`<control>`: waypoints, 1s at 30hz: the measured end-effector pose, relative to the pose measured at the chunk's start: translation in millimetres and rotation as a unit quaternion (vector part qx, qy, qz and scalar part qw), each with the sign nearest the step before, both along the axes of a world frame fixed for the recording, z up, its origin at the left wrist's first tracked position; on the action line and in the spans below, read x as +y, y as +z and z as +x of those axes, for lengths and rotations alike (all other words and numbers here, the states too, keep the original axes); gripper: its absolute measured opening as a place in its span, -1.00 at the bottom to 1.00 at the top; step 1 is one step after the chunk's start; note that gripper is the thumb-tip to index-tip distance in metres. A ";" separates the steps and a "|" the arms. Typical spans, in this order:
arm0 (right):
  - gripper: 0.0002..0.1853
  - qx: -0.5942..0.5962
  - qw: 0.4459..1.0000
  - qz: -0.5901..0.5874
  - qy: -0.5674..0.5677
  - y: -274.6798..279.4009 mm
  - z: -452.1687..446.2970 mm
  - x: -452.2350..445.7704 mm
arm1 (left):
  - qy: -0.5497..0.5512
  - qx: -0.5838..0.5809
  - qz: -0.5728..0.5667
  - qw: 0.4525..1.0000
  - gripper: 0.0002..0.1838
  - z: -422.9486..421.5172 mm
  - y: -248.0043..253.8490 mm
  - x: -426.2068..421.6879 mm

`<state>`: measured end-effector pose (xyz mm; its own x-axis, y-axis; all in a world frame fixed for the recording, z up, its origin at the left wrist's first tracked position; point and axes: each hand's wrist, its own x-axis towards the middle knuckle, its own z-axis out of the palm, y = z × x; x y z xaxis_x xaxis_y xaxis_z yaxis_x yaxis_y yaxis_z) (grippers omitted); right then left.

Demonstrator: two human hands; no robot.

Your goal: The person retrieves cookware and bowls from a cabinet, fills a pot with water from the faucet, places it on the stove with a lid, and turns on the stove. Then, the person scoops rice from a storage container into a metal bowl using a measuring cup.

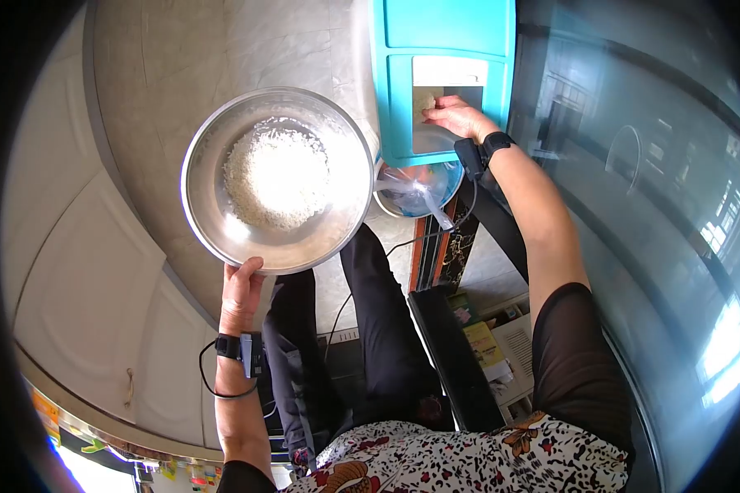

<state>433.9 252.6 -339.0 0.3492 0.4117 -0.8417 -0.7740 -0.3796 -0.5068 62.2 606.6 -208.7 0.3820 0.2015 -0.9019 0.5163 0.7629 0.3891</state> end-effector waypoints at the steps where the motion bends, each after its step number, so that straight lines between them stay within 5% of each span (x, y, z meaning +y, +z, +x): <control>1: -0.65 0.004 1.000 0.009 -0.008 2.0 -3.9 -1.3 | -0.002 -0.007 0.000 1.000 -0.42 0.5 1.6 0.1; 18: -0.63 -0.114 0.992 0.034 -0.049 126.8 -56.0 -8.1 | -0.068 -0.064 0.010 0.996 -0.57 14.9 31.7 1.4; 19: -0.61 -0.080 0.982 0.036 -0.166 132.9 -66.6 -6.9 | -0.070 -0.060 0.017 0.996 -0.58 19.5 44.2 0.3; 26: -0.43 -0.278 0.949 0.020 -0.147 274.9 -140.0 98.9 | -0.079 -0.052 0.004 0.995 -0.62 17.2 66.5 11.6; 28: -0.33 -0.363 0.918 0.065 -0.144 287.4 -175.2 128.5 | -0.071 -0.077 -0.012 0.994 -0.65 14.5 73.2 16.4; 30: -0.31 -0.527 0.848 -0.033 -0.039 295.8 -197.5 158.2 | -0.074 -0.084 -0.025 0.993 -0.61 10.3 67.5 20.1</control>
